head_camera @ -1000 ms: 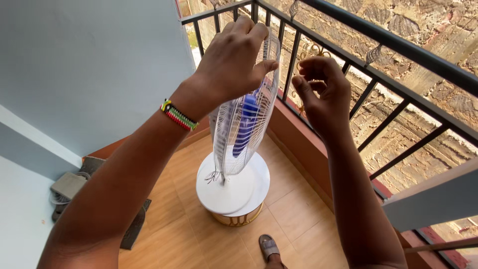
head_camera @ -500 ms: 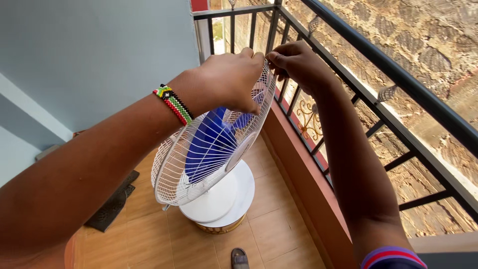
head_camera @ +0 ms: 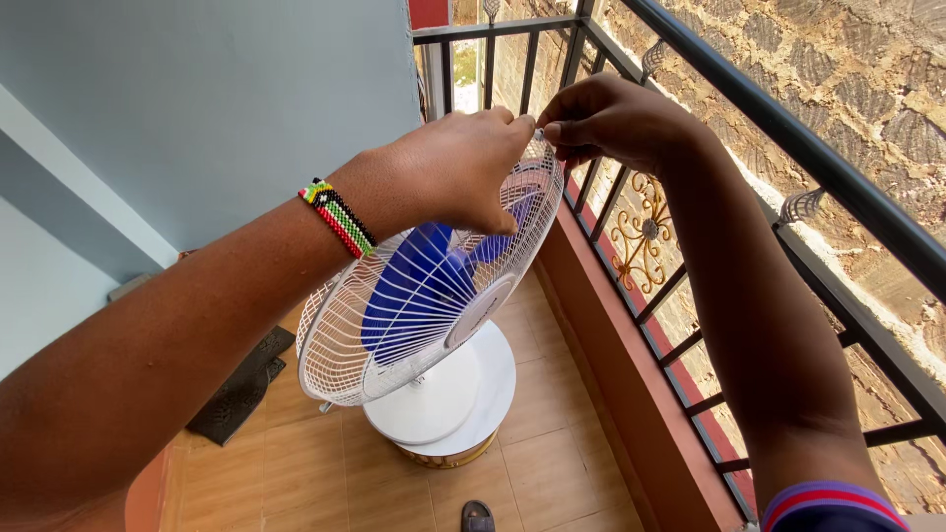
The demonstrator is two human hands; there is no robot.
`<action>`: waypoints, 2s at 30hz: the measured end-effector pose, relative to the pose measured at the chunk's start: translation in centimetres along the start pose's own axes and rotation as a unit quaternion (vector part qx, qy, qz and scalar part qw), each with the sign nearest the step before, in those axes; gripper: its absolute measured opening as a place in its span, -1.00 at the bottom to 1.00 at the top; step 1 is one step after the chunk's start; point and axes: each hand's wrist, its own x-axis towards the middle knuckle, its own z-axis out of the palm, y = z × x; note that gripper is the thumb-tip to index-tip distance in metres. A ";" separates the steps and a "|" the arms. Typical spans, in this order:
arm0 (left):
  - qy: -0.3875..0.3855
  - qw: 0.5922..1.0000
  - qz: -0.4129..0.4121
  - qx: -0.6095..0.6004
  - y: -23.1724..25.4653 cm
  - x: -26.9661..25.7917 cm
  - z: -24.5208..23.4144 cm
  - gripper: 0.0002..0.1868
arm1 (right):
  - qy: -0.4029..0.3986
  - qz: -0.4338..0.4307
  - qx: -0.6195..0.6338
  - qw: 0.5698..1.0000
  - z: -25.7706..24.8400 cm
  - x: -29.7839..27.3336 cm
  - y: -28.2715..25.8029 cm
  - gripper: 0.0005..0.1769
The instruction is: The person disassembles a standing electric fan by removing the front grille, fan blades, and rear grille, then reassembles the components in reverse order. The person also wraps the power cord around the fan stand.
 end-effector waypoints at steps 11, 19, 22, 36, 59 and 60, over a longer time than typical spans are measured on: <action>0.000 1.000 0.004 -0.004 0.1 0.3 0.2 -0.07 | -0.056 -0.051 0.025 0.997 -1.3 0.5 -0.1 -0.78; 0.041 0.999 0.016 0.000 -0.8 0.1 0.5 -0.15 | 0.099 -0.161 -0.055 0.981 1.4 0.1 -0.2 -0.87; 0.054 0.998 -0.002 -0.020 -1.1 0.2 0.4 -0.23 | 0.232 -0.190 -0.053 0.953 4.3 -1.5 -0.4 -0.85; 0.167 0.983 0.076 -0.023 -2.7 -4.4 1.5 -0.24 | 0.442 -0.248 -0.186 0.842 24.2 -12.0 -5.6 0.08; 0.436 0.899 -0.037 -0.034 -3.2 -10.3 6.1 -0.95 | 0.499 -0.158 -0.232 0.820 29.1 -16.3 -8.4 -0.15; 0.461 0.886 -0.028 -0.033 -2.8 -10.8 5.7 -0.95 | 0.500 -0.163 -0.244 0.815 28.8 -16.6 -8.8 -0.16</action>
